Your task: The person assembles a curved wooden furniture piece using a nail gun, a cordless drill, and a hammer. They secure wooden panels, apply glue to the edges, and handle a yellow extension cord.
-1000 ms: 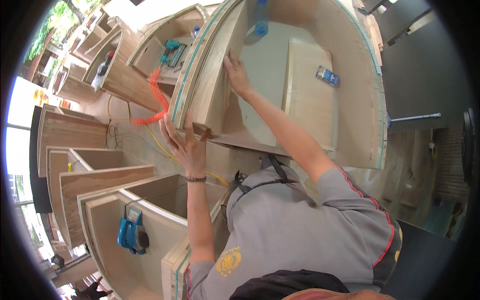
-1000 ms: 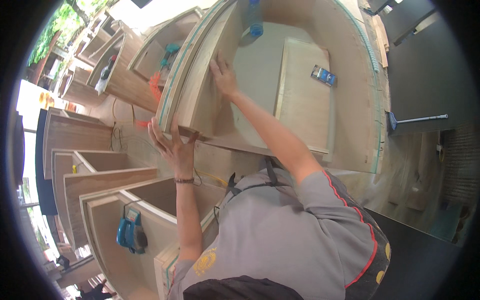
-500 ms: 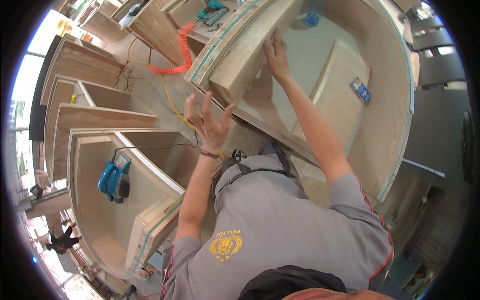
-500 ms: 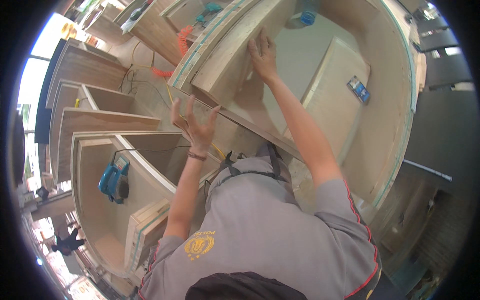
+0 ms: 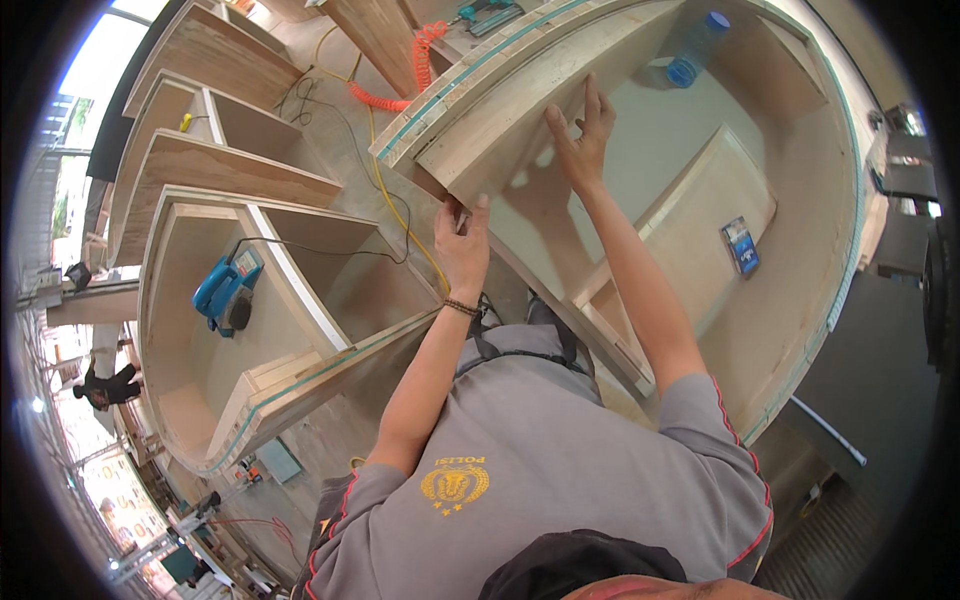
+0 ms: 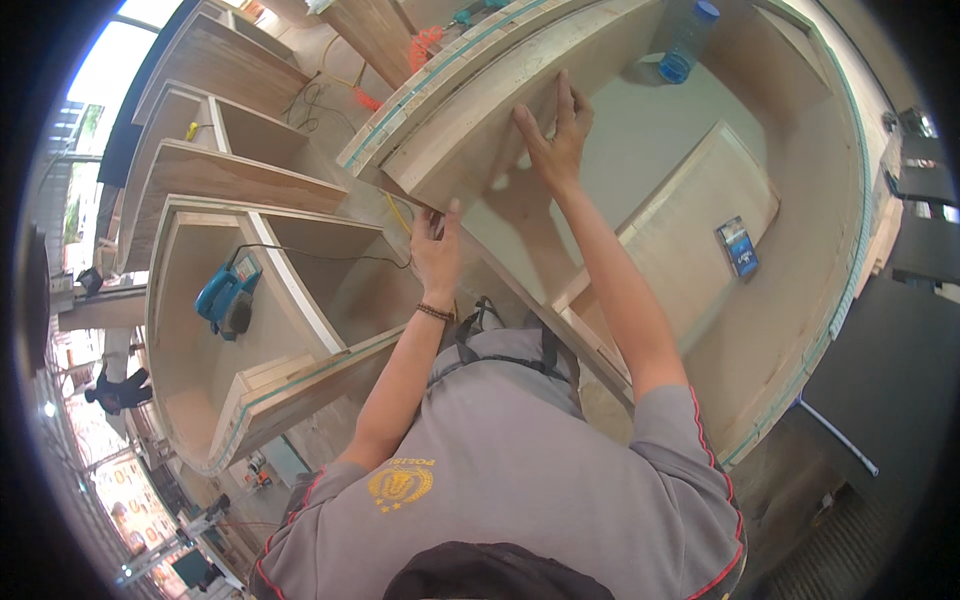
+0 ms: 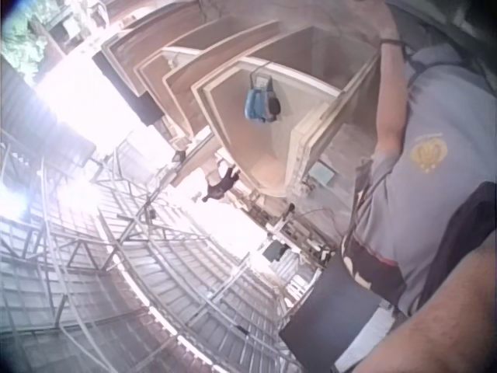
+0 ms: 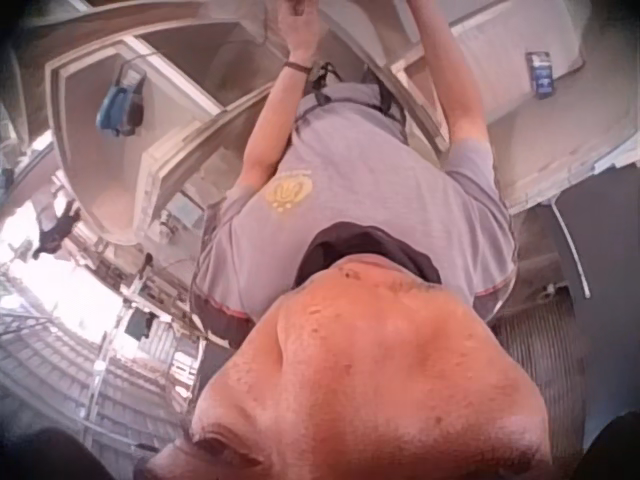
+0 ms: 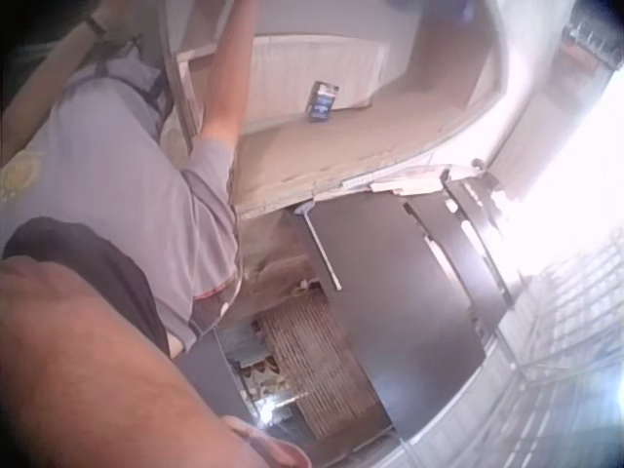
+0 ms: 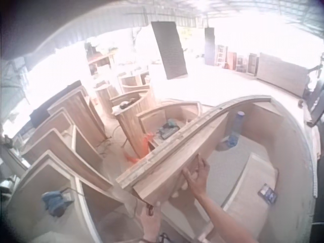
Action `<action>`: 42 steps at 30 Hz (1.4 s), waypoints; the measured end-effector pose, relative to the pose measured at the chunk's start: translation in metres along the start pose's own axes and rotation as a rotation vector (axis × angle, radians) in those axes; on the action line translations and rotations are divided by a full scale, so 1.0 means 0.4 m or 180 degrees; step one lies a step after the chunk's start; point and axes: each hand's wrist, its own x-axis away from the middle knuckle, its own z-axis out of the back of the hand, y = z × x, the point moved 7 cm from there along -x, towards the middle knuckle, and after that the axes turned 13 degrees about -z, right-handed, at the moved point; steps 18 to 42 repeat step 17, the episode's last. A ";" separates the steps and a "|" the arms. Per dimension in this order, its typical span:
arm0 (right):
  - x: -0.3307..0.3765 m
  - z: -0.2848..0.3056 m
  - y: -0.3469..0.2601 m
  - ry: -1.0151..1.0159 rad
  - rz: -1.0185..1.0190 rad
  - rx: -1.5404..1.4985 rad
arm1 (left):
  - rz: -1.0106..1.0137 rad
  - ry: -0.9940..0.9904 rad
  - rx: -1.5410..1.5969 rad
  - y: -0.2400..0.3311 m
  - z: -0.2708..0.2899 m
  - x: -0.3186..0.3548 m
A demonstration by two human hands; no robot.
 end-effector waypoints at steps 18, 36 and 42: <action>-0.012 -0.018 0.035 0.0097 0.0293 0.0035 | -0.0095 0.0100 0.1051 0.341 0.016 -0.012; -0.012 -0.018 0.035 0.0097 0.0293 0.0035 | -0.0095 0.0100 0.1051 0.341 0.016 -0.012; -0.012 -0.018 0.035 0.0097 0.0293 0.0035 | -0.0095 0.0100 0.1051 0.341 0.016 -0.012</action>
